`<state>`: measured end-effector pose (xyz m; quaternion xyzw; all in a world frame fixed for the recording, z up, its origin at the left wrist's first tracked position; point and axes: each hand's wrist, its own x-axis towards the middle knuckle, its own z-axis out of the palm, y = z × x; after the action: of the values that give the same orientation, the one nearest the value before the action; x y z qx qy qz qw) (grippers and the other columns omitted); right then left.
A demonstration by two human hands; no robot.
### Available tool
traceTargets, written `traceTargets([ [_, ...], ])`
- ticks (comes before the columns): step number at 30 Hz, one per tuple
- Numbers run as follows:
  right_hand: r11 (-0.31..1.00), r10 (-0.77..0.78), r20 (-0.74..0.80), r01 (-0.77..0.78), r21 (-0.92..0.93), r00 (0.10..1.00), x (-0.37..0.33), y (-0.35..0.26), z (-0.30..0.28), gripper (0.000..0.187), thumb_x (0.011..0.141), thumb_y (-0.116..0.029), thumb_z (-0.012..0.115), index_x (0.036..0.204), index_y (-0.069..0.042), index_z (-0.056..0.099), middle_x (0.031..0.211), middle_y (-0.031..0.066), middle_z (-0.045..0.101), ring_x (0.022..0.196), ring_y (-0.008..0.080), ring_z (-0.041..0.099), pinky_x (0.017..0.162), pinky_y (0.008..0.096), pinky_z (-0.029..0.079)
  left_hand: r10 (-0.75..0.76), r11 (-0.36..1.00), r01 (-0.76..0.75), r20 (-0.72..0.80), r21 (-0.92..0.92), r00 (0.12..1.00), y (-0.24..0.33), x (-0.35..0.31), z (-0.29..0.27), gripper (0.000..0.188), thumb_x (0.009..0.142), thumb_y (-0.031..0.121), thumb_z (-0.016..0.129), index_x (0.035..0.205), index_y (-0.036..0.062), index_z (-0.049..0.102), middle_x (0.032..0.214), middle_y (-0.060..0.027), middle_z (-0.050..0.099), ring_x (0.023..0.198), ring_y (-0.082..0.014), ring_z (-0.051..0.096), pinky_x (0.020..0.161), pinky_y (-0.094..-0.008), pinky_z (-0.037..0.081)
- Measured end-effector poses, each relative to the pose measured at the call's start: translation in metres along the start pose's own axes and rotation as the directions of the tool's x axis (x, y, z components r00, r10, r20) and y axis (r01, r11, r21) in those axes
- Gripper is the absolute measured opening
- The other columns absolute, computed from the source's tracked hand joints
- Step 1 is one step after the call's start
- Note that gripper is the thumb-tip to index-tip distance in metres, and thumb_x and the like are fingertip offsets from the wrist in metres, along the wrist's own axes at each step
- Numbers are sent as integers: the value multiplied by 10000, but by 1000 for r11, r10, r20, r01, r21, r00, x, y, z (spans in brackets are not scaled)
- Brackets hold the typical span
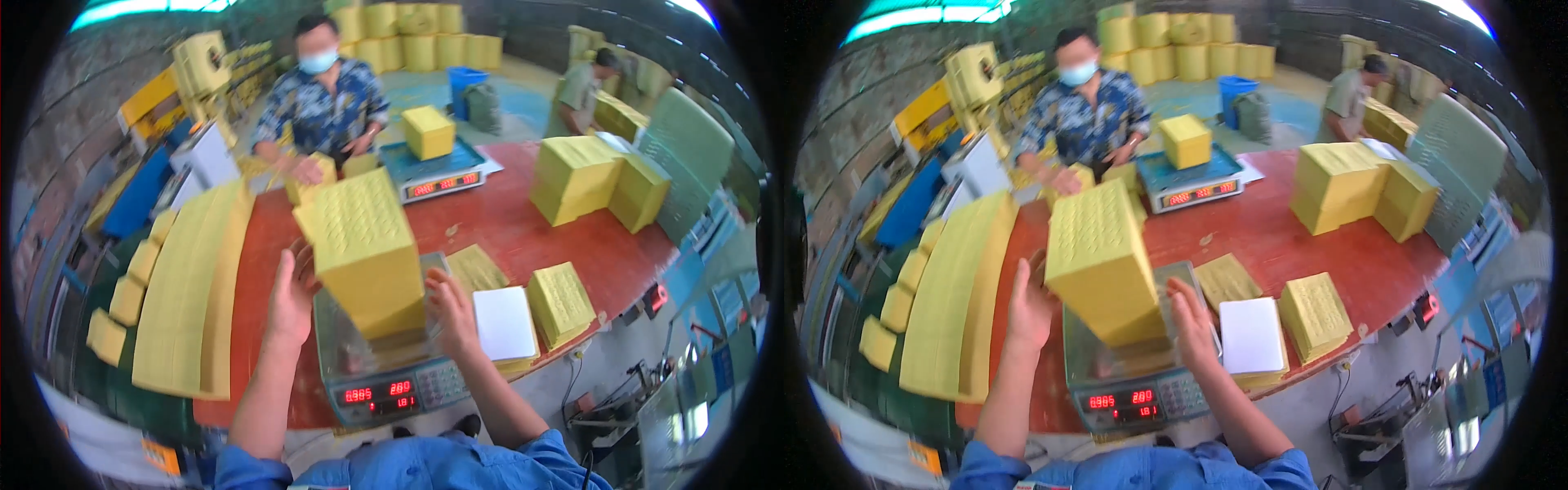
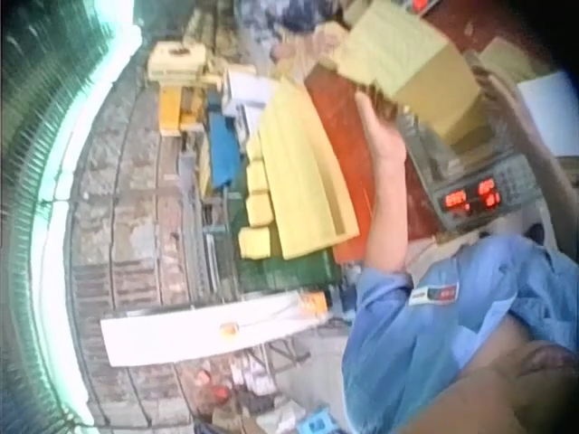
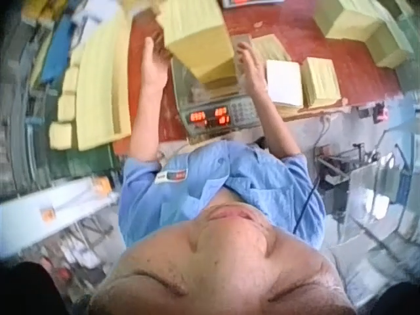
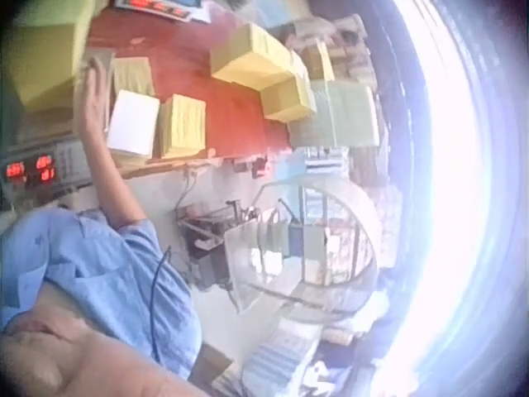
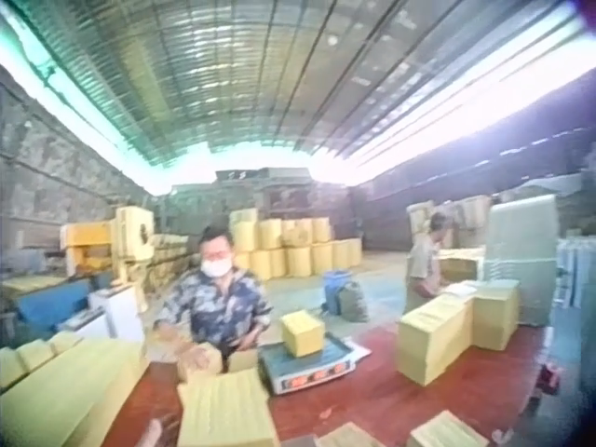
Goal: The recorder is seen stacking, weighing, and organizing yellow paper blocks at an industrial workstation.
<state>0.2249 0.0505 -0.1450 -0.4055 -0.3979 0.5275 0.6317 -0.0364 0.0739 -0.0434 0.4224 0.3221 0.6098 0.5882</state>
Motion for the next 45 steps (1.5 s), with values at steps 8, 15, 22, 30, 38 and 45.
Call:
traceTargets([
  [8,997,-25,121,17,69,992,44,9,36,578,1097,-448,370,1542,-81,397,1571,97,412,1455,174,352,1172,343,285,46,996,-30,203,-78,978,-73,71,-21,608,1060,521,385,1505,108,419,1466,-96,526,1301,-260,533,1082,-428,447],
  [15,998,-35,167,42,-38,985,16,-6,35,579,1102,-418,355,1540,-41,385,1523,98,451,1405,188,400,1167,333,297,-99,905,225,336,-361,937,-84,23,16,638,1046,550,385,1523,127,399,1496,-97,496,1317,-274,520,1104,-439,430],
  [22,992,-107,84,112,-65,991,-53,-5,22,615,1097,-396,375,1541,28,338,1574,168,394,1477,253,326,1203,351,242,-170,788,368,400,-494,900,-90,6,22,650,1041,561,382,1531,134,390,1511,-98,482,1328,-281,511,1117,-445,418],
  [30,990,-105,129,116,-79,986,-21,-3,10,553,1111,-334,359,1542,12,351,1520,140,461,1411,201,404,1167,333,307,-146,826,316,364,-468,920,-77,15,27,632,1050,540,373,1521,119,401,1499,-102,493,1336,-274,505,1121,-445,410],
  [38,983,-143,82,151,-102,986,0,3,30,626,1094,-426,375,1534,18,360,1528,148,454,1423,204,392,1180,321,276,-121,867,235,273,-439,954,-49,1,22,614,1060,519,364,1511,104,411,1488,-105,504,1344,-267,498,1124,-445,402],
  [45,955,-203,-100,174,-242,974,-35,22,9,527,1084,-319,442,1490,16,436,1490,189,505,1395,248,455,1158,333,326,-125,898,194,193,-396,973,-29,-27,25,599,1068,501,357,1502,92,420,1478,-108,514,1350,-261,493,1127,-446,395],
])
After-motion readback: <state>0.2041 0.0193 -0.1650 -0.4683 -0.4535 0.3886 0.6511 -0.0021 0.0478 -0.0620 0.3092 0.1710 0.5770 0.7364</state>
